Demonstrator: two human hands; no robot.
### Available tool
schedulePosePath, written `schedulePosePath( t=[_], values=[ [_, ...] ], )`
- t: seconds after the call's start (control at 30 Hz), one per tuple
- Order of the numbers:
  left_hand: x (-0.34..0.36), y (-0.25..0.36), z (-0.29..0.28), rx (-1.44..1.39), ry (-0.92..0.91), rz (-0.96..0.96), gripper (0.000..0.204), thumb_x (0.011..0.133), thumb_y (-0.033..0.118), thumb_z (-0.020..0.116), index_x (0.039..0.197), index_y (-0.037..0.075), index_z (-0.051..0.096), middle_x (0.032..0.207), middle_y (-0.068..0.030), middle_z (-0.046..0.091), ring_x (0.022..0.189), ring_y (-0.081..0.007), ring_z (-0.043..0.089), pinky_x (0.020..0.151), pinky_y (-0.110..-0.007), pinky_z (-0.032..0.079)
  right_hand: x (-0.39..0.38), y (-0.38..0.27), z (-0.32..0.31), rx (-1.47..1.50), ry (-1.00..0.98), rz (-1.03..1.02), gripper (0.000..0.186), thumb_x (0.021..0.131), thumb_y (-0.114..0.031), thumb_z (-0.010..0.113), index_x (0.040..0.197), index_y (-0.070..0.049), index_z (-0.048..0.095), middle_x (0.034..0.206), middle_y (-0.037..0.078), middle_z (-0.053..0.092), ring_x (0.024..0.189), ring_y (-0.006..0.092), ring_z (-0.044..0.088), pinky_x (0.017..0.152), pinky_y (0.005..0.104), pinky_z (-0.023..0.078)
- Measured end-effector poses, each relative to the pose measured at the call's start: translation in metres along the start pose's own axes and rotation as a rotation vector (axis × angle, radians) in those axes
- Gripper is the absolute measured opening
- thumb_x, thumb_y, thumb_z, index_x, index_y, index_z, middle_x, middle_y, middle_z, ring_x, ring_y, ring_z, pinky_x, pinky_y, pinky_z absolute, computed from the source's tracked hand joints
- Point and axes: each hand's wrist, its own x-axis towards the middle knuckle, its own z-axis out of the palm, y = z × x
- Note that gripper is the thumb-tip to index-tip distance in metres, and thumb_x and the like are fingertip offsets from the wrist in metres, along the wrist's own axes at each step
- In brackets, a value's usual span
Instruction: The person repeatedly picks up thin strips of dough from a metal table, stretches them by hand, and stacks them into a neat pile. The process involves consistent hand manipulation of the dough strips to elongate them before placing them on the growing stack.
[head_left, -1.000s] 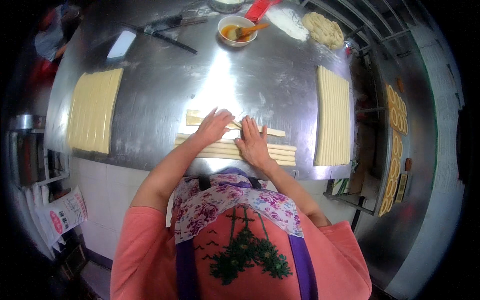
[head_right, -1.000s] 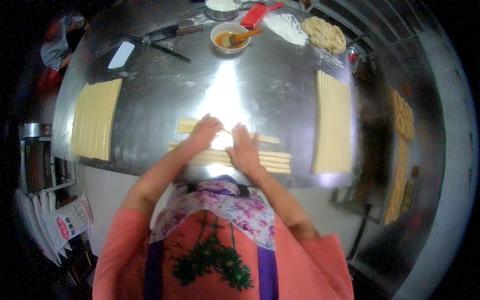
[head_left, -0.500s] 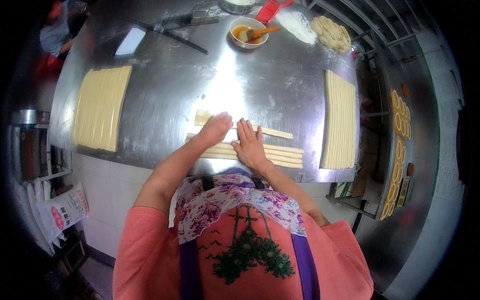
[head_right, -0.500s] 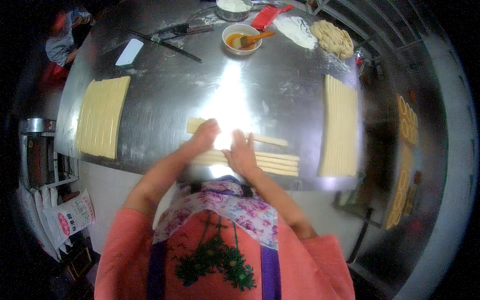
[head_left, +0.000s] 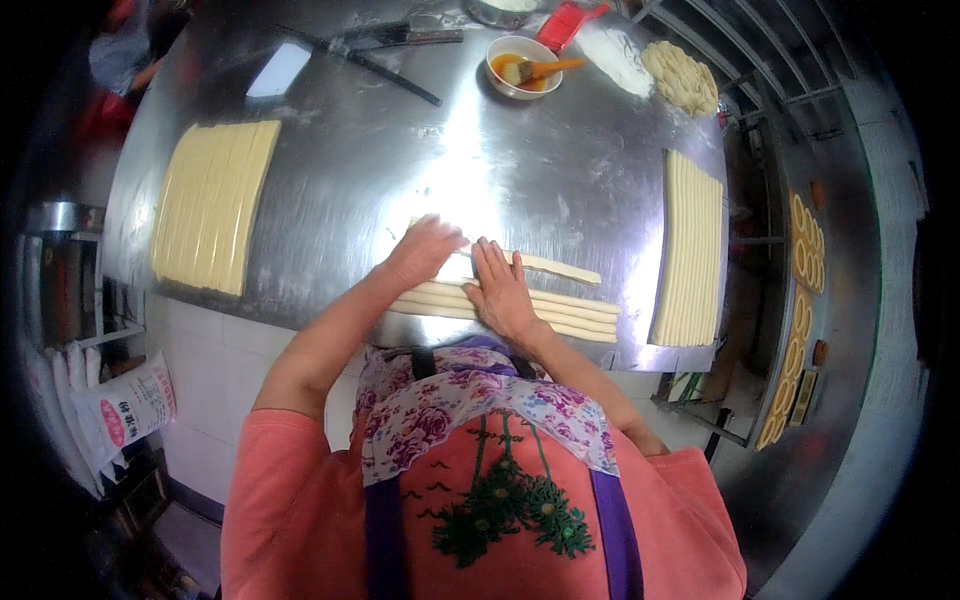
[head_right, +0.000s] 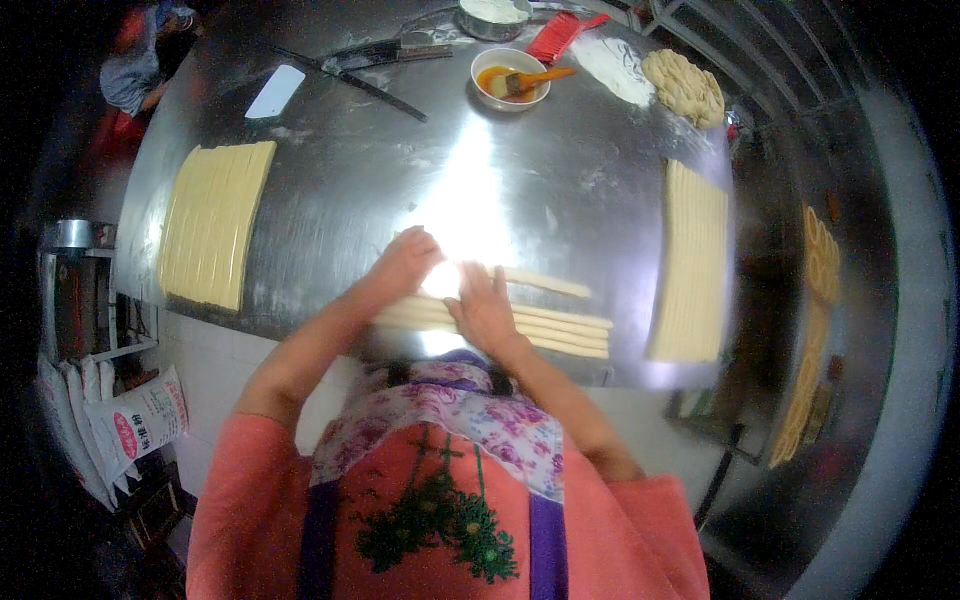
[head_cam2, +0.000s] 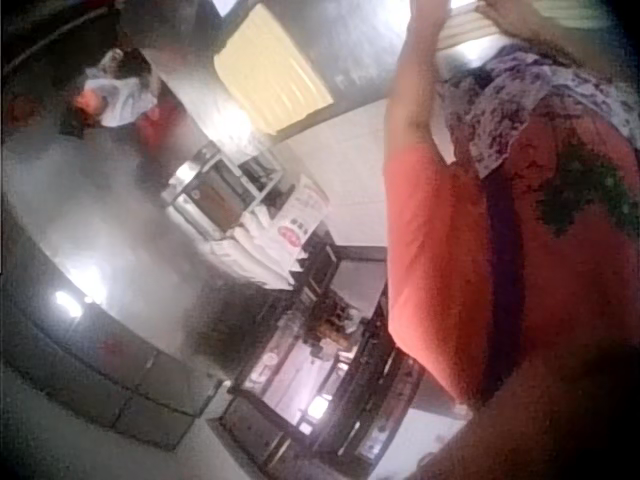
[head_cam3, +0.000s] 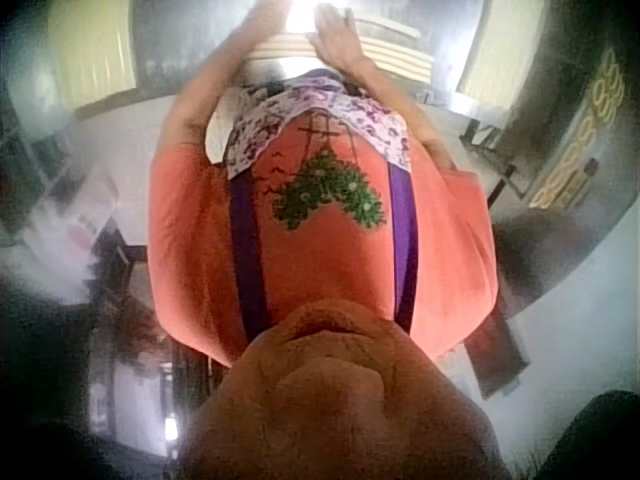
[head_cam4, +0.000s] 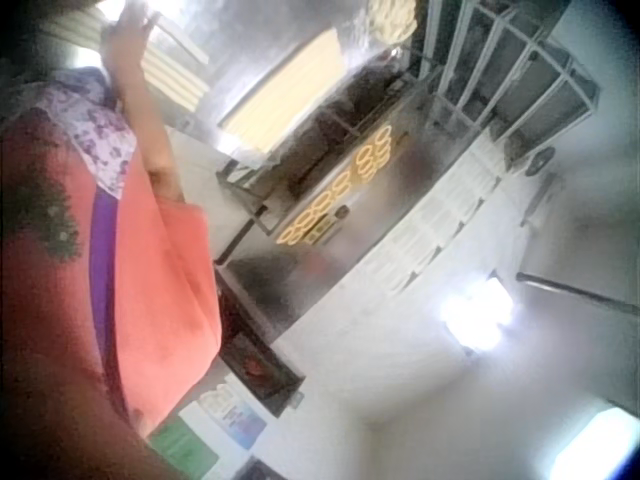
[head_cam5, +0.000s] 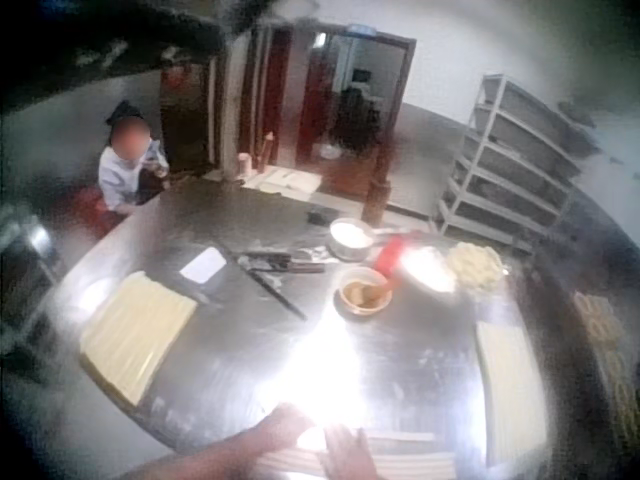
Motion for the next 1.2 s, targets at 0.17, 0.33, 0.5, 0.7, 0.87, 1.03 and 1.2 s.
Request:
schedulePosePath(
  t=[0.17,0.33,0.5,0.7,0.87,1.03,1.2],
  values=[
    [-0.021,-0.014,-0.008,0.026,0.177,-0.01,0.022,0.084,0.006,0.063,0.106,0.005,0.064,0.098,-0.0107,0.06,0.098,-0.0302,0.056,0.094,-0.045,0.043,0.013,-0.014,0.014,0.041,0.181,-0.062,0.062,0.098,-0.034,0.053,0.146,0.003,0.035,0.149,0.022,0.038,0.142,0.0358,0.032,0.117,0.0586,0.021],
    [-0.029,-0.022,0.003,-0.016,0.063,-0.009,0.021,0.079,0.006,0.065,0.1,0.002,0.062,0.099,-0.0128,0.06,0.1,-0.0324,0.056,0.098,-0.046,0.042,0.014,-0.018,0.004,-0.012,-0.02,-0.048,0.069,0.099,-0.035,0.05,0.152,0.002,0.026,0.16,0.019,0.025,0.149,0.0346,0.022,0.12,0.057,0.016],
    [-0.04,-0.026,-0.03,0.063,0.352,0.009,0.007,0.077,0.006,0.064,0.082,0.005,0.059,0.084,-0.0115,0.058,0.084,-0.0297,0.056,0.081,-0.041,0.048,0.021,-0.028,-0.004,0.021,-0.02,-0.005,0.069,0.098,-0.034,0.05,0.152,0.002,0.027,0.16,0.018,0.026,0.148,0.0354,0.024,0.119,0.0584,0.017],
    [-0.063,-0.038,0.002,0.103,0.32,-0.058,0.005,0.084,0.008,0.064,0.08,0.006,0.062,0.078,-0.0111,0.057,0.082,-0.0279,0.056,0.075,-0.039,0.049,0.032,-0.033,-0.009,-0.086,0.011,-0.06,0.061,0.098,-0.032,0.052,0.148,-0.001,0.035,0.151,0.02,0.04,0.138,0.0384,0.04,0.113,0.0554,0.031],
    [-0.063,-0.038,-0.01,-0.168,0.463,-0.234,0.012,0.082,0.011,0.07,0.093,0.005,0.069,0.093,-0.0111,0.065,0.091,-0.0292,0.061,0.079,-0.04,0.05,0.077,-0.035,-0.006,0.189,0.229,-0.133,0.034,0.092,-0.023,0.062,0.117,0.0,0.064,0.114,0.02,0.063,0.1,0.0389,0.06,0.089,0.0466,0.049],
    [-0.067,-0.061,-0.003,-0.216,0.099,-0.406,0.021,0.079,0.015,0.074,0.098,0.005,0.072,0.099,-0.0123,0.065,0.099,-0.0296,0.058,0.087,-0.041,0.047,0.099,-0.055,-0.009,0.329,-0.012,-0.031,0.028,0.087,-0.023,0.068,0.101,0.001,0.069,0.101,0.018,0.067,0.092,0.0379,0.063,0.082,0.0453,0.051],
    [-0.074,-0.058,0.014,-0.115,0.105,-0.342,0.02,0.078,0.019,0.074,0.095,0.008,0.071,0.096,-0.0097,0.065,0.099,-0.0289,0.058,0.088,-0.041,0.048,0.095,-0.06,-0.001,0.208,0.098,-0.155,0.015,0.083,-0.016,0.064,0.089,-0.002,0.067,0.089,0.017,0.065,0.086,0.0372,0.062,0.077,0.0461,0.051]
  ],
)
